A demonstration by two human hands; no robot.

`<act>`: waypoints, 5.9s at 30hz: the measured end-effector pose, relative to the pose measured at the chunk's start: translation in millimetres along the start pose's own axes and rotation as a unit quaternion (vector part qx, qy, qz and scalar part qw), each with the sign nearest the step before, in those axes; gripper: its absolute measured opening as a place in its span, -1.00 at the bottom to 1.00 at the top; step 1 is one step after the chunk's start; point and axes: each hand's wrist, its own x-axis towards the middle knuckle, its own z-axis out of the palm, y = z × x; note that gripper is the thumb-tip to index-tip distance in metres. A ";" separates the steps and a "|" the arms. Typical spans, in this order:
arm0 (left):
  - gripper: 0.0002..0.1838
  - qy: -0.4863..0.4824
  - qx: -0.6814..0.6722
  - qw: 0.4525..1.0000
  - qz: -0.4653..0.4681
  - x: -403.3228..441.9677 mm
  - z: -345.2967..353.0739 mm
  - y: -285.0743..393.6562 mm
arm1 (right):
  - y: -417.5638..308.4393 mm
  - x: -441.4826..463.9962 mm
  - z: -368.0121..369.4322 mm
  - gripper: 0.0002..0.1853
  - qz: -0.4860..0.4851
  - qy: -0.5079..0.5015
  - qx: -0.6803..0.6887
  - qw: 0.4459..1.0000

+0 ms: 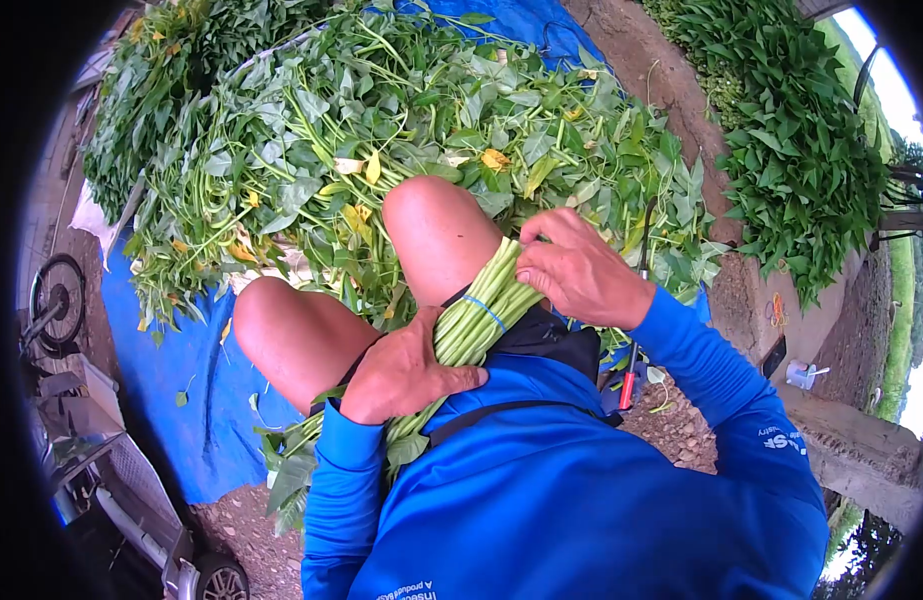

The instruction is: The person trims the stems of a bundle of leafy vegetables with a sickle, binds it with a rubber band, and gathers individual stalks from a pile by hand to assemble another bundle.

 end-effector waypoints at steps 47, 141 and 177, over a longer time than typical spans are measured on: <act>-0.16 0.447 -0.120 0.715 0.524 -127.3 -211.4 215.7 | -281.2 257.2 -229.6 -0.54 -0.316 0.070 0.476 0.817; -0.13 0.358 -0.228 0.789 0.444 -77.6 -216.0 205.4 | -156.8 185.0 -145.8 0.73 -0.208 0.112 0.482 0.844; -0.43 0.283 -0.289 0.914 0.018 54.3 -189.7 -27.4 | 206.2 159.5 -387.4 -0.05 0.092 0.496 0.325 0.800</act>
